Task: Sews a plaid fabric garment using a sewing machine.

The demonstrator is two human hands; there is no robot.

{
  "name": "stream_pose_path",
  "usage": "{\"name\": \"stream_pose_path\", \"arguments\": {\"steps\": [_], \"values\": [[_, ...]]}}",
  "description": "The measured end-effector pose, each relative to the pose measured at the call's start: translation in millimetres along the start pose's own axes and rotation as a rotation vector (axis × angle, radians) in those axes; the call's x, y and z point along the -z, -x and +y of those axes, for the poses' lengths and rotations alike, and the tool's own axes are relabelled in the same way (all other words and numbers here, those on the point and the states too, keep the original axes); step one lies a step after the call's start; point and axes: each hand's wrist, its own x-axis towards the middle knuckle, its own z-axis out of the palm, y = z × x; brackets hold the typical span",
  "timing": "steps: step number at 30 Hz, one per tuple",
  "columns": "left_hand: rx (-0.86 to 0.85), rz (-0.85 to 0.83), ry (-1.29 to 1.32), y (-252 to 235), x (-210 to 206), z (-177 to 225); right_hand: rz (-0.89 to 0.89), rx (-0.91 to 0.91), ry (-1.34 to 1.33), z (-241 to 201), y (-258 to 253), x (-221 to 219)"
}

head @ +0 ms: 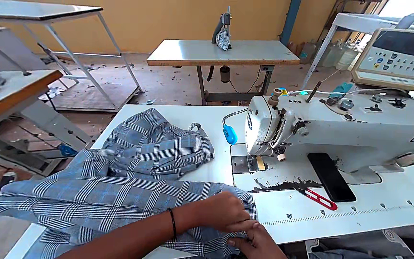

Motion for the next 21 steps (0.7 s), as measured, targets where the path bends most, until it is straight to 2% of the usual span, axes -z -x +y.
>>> {"name": "stream_pose_path", "arguments": {"steps": [4,8,10,13,15,18,21], "values": [[0.008,-0.027,-0.16,-12,13,-14,0.025,-0.038,-0.027,4,-1,3],[0.125,-0.212,-0.339,-20,20,-24,0.047,-0.094,0.0,3,-4,5],[0.21,-0.308,-0.391,-26,20,-18,0.016,-0.068,0.006,5,-3,6],[0.351,-0.35,-0.465,-29,13,-8,-0.06,0.22,0.079,18,2,10],[0.536,-0.38,-0.395,-31,12,3,-0.139,0.364,0.125,25,7,20],[0.819,-0.391,-0.256,-39,5,19,-0.199,0.394,0.167,32,15,33],[0.934,-0.408,-0.216,-46,4,28,-0.24,0.339,0.164,30,21,44]]}}
